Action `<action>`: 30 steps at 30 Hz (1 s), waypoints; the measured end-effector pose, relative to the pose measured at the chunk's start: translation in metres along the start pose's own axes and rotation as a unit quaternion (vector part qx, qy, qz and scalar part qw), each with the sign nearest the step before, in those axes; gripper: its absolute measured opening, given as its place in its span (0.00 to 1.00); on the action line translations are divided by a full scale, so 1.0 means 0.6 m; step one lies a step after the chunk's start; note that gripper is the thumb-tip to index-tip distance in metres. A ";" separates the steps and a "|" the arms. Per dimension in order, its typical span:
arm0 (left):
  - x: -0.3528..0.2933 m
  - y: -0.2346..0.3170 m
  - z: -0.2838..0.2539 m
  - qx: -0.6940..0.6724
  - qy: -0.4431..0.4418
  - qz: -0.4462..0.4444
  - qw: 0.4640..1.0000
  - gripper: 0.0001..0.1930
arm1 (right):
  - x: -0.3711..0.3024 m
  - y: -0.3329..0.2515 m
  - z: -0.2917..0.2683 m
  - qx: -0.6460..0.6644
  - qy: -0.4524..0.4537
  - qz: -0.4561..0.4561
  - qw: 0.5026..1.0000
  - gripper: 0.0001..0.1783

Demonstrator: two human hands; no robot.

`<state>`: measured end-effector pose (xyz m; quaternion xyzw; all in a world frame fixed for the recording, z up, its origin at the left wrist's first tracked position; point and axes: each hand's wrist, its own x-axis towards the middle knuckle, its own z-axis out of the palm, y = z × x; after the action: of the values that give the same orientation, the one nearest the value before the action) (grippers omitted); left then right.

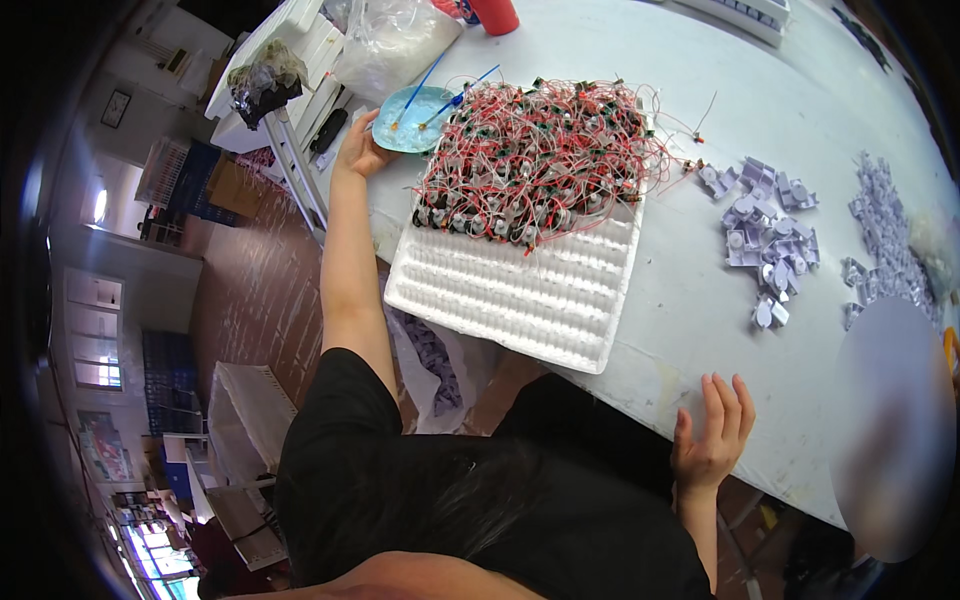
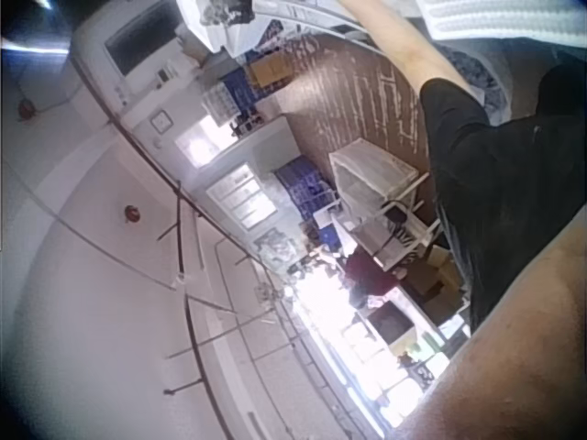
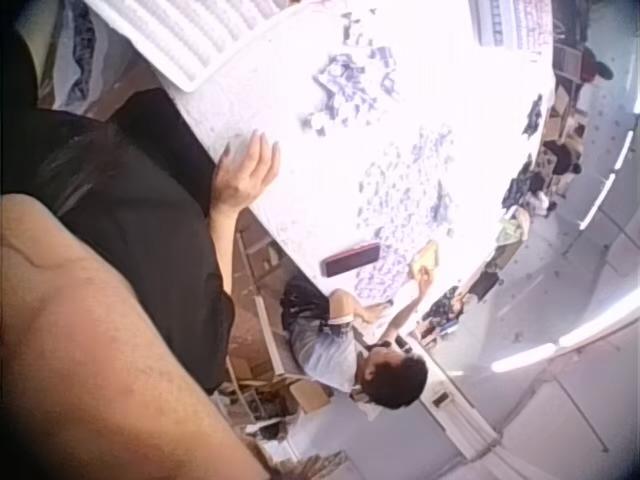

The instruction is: The recorder is assembling small electronic components, specifically applying glue and joining parts at a factory workbench.

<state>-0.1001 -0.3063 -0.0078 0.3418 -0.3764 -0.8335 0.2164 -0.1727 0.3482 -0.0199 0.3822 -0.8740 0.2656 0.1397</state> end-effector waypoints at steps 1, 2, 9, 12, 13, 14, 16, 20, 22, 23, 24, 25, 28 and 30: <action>0.001 0.000 -0.003 -0.001 0.005 0.002 1.000 0.25 | 0.000 0.000 0.001 0.001 0.000 0.000 1.000 0.20; 0.002 0.001 -0.005 -0.001 0.010 0.005 1.000 0.25 | 0.000 0.001 0.002 0.003 0.000 -0.001 1.000 0.20; 0.008 0.010 -0.019 -0.021 -0.016 0.011 1.000 0.25 | 0.000 0.002 -0.001 0.012 -0.003 0.001 1.000 0.22; -0.028 0.022 -0.005 0.019 0.022 0.084 0.996 0.25 | -0.003 0.002 0.000 0.025 -0.002 -0.002 1.000 0.22; -0.029 0.026 -0.001 0.021 0.020 0.082 0.996 0.25 | -0.004 0.002 -0.002 0.024 -0.001 0.001 1.000 0.22; -0.032 0.032 0.000 0.011 0.034 0.093 0.995 0.25 | -0.005 0.000 -0.006 0.019 -0.003 0.000 1.000 0.23; -0.041 0.042 0.018 -0.007 0.057 0.113 0.992 0.25 | -0.005 -0.001 -0.007 0.014 -0.003 0.002 1.000 0.23; -0.050 0.061 0.029 -0.021 -0.035 0.121 0.992 0.24 | -0.004 0.002 0.000 0.024 0.015 -0.007 1.000 0.23; -0.104 0.048 0.106 0.010 -0.006 0.127 0.992 0.24 | 0.000 0.001 -0.010 0.049 0.015 -0.005 0.999 0.22; -0.132 0.049 0.127 0.023 -0.016 0.135 0.990 0.24 | 0.007 0.001 -0.009 0.075 0.012 -0.006 0.997 0.22; -0.155 0.044 0.155 0.015 -0.001 0.135 0.991 0.25 | 0.013 0.005 -0.005 0.163 -0.009 0.027 0.986 0.21; -0.176 0.037 0.179 0.039 0.004 0.144 0.989 0.25 | 0.024 0.005 -0.001 0.254 -0.025 0.057 0.965 0.20; -0.189 -0.015 0.235 0.032 -0.048 0.112 0.992 0.25 | 0.088 -0.039 0.036 0.595 -0.105 0.227 0.764 0.26; -0.210 -0.055 0.283 -0.051 -0.130 0.025 0.990 0.22 | 0.118 -0.056 0.077 0.652 -0.134 0.250 0.704 0.30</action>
<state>-0.1432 -0.1261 0.1000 0.2093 -0.3671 -0.8831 0.2039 -0.1968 0.2609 -0.0143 0.1774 -0.5560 0.7399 -0.3345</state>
